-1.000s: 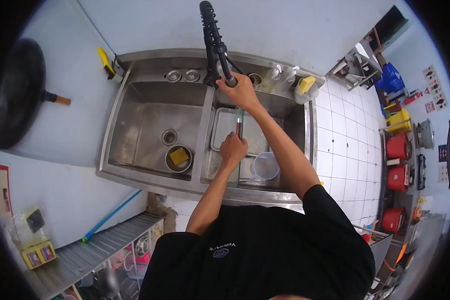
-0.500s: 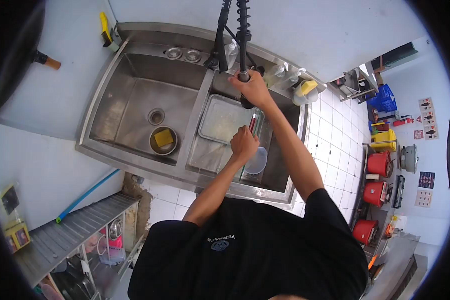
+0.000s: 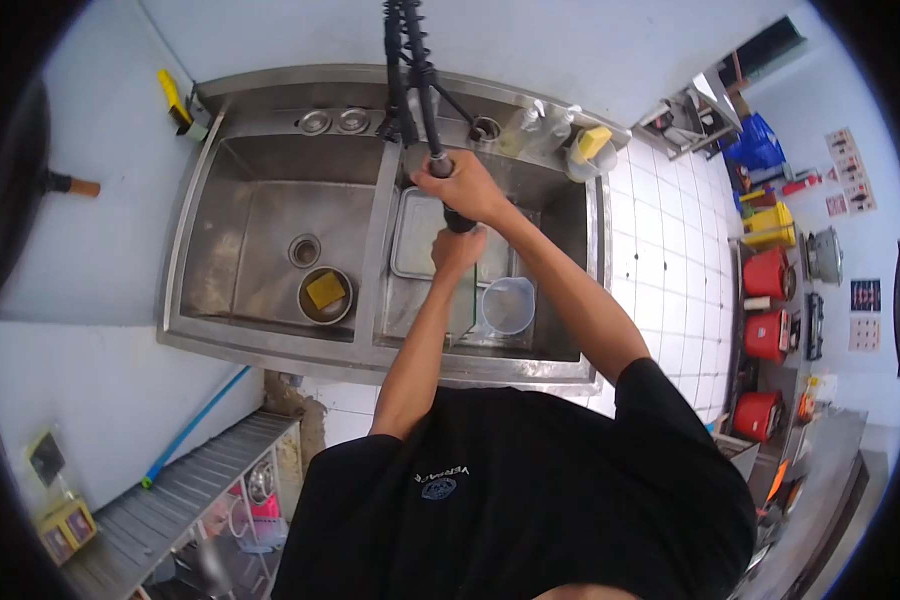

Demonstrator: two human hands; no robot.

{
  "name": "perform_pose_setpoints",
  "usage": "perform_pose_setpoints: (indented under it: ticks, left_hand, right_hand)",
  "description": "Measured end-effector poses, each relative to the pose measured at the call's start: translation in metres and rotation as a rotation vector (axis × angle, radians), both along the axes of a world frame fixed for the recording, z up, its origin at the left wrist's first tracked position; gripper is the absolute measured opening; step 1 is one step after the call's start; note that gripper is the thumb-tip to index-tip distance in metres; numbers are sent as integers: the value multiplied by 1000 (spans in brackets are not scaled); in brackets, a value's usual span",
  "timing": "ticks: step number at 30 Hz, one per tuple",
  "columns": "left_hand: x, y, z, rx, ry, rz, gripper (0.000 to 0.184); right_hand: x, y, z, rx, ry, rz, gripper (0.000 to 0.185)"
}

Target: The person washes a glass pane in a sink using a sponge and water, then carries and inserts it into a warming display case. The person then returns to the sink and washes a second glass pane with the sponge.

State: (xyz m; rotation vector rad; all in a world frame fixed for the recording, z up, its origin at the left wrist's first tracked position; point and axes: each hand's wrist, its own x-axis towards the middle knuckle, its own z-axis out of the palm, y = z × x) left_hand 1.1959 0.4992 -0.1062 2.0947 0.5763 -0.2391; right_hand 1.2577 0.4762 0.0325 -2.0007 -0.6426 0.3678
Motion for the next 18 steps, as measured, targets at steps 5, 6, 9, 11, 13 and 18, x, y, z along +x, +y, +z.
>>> perform_pose_setpoints:
  ticks: [5,6,9,11,13,18]
  left_hand:
    - [37,25,-62,15,-72,-88,51]
    - [35,31,-70,-30,-139,-120,51]
    - [38,40,-109,-387,-357,-218,49]
    - [38,43,-121,-537,-422,-243,47]
    - [42,45,-118,-600,-446,-221,46]
    - [50,50,-104,-692,-486,-89,42]
  right_hand:
    - [-17,12,7,67,-119,-139,26]
    - [-16,12,2,65,-105,-124,26]
    - [-18,11,2,114,-166,-146,26]
    - [-24,11,4,114,-157,-136,27]
    - [-21,5,8,58,-90,-89,28]
    - [-41,-3,13,103,62,-120,26]
